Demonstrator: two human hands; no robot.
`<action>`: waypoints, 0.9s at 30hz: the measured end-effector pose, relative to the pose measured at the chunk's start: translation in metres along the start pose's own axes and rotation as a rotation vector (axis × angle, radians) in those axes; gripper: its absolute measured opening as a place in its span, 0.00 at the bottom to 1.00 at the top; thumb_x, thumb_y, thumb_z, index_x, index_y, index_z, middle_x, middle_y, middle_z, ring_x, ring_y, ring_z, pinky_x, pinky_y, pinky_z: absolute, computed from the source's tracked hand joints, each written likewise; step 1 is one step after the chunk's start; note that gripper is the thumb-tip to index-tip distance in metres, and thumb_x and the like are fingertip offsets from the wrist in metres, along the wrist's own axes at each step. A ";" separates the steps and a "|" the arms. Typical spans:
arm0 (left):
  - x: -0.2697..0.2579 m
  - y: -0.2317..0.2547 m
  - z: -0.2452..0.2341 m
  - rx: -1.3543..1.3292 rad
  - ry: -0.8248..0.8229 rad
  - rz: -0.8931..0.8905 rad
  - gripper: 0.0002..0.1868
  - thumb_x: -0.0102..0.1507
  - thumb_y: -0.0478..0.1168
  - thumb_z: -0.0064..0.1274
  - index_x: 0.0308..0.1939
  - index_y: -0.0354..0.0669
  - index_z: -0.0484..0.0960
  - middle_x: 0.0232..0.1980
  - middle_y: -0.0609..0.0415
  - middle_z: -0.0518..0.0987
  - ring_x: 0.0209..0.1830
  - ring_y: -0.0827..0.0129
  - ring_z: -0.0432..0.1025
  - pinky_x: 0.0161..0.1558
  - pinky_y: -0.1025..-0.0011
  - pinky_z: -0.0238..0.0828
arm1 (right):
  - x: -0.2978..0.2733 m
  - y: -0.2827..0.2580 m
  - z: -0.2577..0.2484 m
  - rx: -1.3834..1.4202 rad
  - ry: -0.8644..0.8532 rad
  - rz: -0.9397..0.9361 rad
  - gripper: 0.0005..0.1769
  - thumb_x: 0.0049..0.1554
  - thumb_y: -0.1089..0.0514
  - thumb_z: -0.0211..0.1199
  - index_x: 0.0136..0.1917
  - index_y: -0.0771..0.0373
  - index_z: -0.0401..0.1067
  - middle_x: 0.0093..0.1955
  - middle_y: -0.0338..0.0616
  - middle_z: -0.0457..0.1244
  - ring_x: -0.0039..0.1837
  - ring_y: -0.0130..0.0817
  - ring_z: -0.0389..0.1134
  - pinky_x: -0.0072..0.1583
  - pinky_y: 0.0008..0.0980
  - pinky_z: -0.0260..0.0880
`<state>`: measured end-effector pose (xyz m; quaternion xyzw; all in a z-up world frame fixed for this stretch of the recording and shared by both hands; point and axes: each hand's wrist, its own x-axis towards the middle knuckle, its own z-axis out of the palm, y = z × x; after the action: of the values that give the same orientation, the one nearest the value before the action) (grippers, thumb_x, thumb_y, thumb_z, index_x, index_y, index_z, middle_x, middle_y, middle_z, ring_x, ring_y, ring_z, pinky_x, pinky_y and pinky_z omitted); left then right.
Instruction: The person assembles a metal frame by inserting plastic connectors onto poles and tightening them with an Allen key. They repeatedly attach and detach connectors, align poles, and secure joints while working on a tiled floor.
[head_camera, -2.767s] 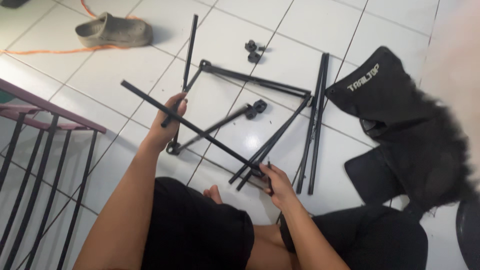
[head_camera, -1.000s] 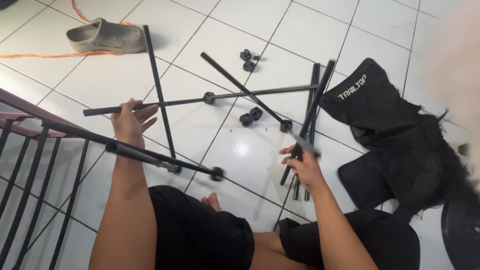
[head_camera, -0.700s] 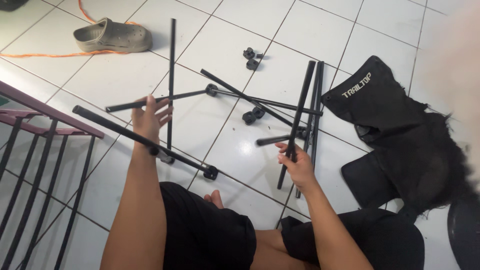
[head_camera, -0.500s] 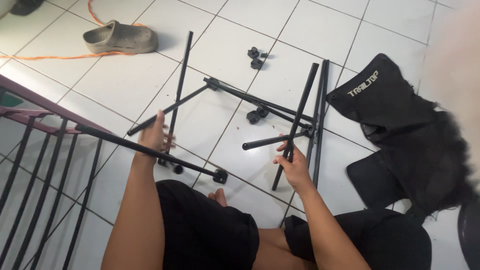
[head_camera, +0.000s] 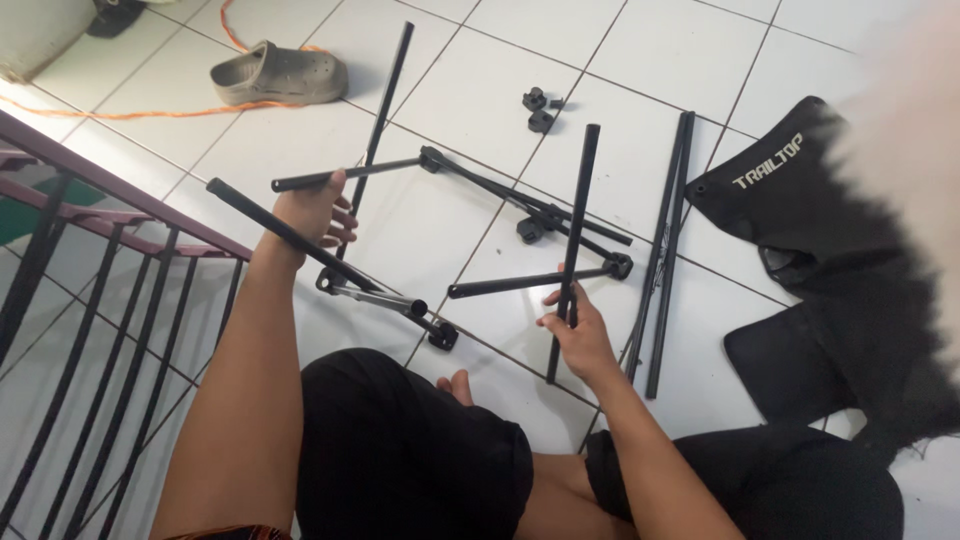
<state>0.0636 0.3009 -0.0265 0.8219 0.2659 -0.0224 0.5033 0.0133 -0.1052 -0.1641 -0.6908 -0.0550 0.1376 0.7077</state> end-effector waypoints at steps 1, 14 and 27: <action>-0.005 0.006 -0.001 0.080 0.002 -0.026 0.36 0.71 0.63 0.45 0.45 0.24 0.80 0.34 0.39 0.83 0.29 0.55 0.80 0.30 0.63 0.73 | 0.001 0.001 0.004 0.007 0.005 0.015 0.44 0.55 0.70 0.58 0.82 0.57 0.51 0.51 0.38 0.60 0.50 0.30 0.72 0.56 0.29 0.71; -0.087 -0.006 -0.017 -0.200 -0.379 -0.483 0.49 0.64 0.73 0.13 0.65 0.42 0.76 0.62 0.41 0.77 0.50 0.43 0.77 0.50 0.53 0.75 | 0.011 -0.003 0.031 0.401 0.000 0.067 0.12 0.57 0.68 0.59 0.54 0.59 0.65 0.57 0.50 0.70 0.46 0.25 0.68 0.36 0.22 0.57; -0.065 -0.040 0.062 -0.108 -0.285 0.002 0.53 0.54 0.28 0.54 0.81 0.53 0.49 0.73 0.45 0.63 0.55 0.54 0.74 0.54 0.58 0.74 | 0.014 -0.010 0.018 0.264 -0.038 0.010 0.07 0.65 0.62 0.56 0.56 0.63 0.63 0.49 0.49 0.69 0.47 0.27 0.67 0.39 0.23 0.64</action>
<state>0.0043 0.2359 -0.0701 0.7824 0.1916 -0.1241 0.5794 0.0230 -0.0845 -0.1554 -0.5891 -0.0465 0.1602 0.7906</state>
